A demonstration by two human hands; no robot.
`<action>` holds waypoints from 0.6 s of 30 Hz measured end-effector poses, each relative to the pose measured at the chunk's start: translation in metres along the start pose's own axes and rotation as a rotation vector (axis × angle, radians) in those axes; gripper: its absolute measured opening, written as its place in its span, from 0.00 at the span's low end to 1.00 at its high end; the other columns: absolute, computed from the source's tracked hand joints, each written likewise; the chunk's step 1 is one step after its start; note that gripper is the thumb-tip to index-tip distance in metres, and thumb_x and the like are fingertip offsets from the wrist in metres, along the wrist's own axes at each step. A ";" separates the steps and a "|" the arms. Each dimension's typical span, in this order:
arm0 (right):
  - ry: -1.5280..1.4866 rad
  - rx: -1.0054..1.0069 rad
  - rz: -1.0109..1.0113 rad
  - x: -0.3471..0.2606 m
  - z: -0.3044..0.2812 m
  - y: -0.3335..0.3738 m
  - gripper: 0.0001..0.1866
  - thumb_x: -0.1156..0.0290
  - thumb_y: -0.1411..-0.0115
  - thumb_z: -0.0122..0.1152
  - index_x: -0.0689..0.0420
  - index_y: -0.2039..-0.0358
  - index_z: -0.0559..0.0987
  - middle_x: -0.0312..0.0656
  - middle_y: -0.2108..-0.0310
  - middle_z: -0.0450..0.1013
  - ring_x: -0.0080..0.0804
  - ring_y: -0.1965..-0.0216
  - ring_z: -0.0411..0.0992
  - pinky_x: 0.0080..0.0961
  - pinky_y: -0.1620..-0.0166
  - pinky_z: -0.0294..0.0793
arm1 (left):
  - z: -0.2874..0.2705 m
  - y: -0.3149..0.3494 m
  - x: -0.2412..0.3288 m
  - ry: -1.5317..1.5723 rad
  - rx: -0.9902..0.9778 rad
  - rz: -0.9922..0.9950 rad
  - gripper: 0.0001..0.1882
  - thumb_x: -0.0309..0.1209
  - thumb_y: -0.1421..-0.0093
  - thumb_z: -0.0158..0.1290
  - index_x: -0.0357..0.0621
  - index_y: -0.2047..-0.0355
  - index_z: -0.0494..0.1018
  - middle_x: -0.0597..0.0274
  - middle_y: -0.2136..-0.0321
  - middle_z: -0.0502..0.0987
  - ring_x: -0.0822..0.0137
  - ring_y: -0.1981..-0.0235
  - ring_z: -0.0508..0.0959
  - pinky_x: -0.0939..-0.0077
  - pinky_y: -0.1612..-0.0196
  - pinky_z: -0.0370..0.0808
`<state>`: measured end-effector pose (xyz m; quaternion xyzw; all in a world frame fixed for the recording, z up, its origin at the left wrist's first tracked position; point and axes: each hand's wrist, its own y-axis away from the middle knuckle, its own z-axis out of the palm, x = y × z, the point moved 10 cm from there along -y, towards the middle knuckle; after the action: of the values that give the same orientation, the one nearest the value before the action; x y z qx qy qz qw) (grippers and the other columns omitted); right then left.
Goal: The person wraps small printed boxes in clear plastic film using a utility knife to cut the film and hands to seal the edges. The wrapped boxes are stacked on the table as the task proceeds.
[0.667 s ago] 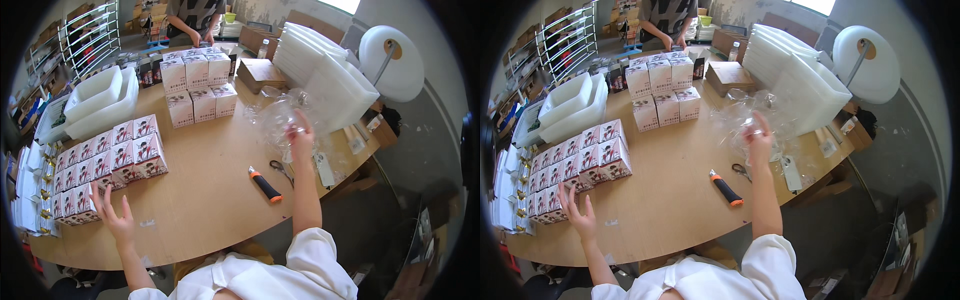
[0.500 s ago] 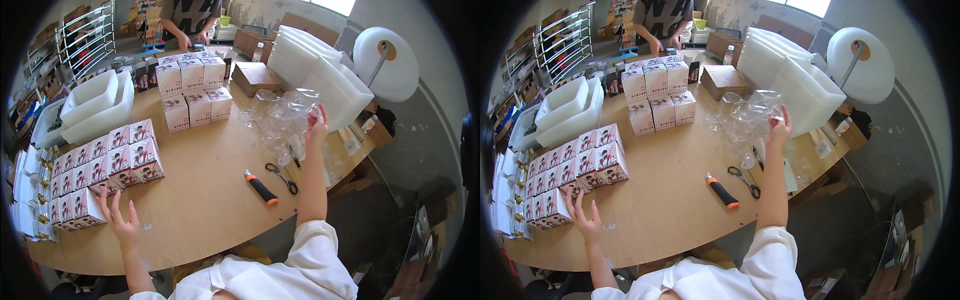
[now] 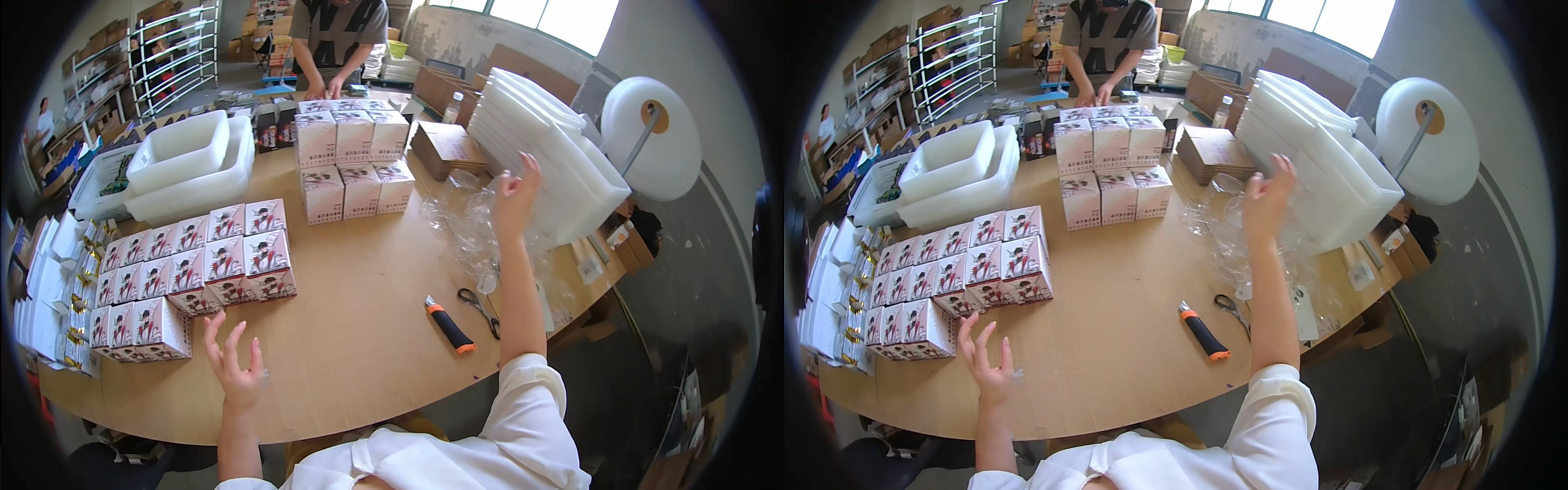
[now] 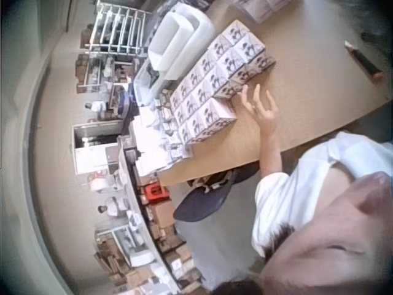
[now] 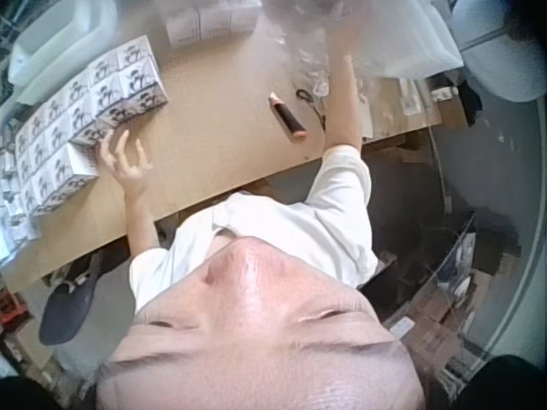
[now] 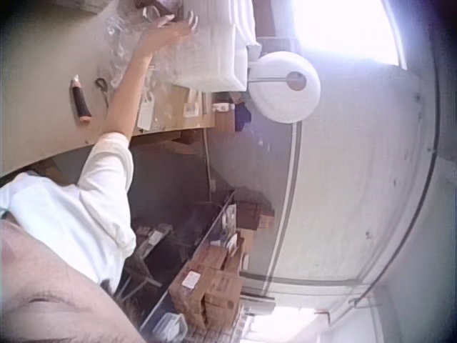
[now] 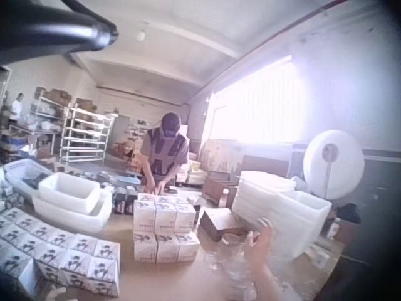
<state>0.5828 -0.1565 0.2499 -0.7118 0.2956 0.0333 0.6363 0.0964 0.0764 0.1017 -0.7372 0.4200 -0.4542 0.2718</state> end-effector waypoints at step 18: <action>0.249 -0.738 -0.115 -0.190 0.360 0.087 0.48 0.40 0.49 0.65 0.41 0.32 0.59 0.63 0.30 0.40 0.60 0.28 0.32 0.60 0.33 0.34 | -0.023 0.005 -0.002 -0.075 0.159 0.108 0.14 0.20 0.51 0.60 0.45 0.62 0.77 0.55 0.57 0.69 0.56 0.55 0.73 0.54 0.47 0.73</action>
<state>0.5043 0.2470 0.1853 -0.9067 0.2984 0.0151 0.2978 0.0734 0.0750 0.1073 -0.7063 0.4111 -0.4428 0.3689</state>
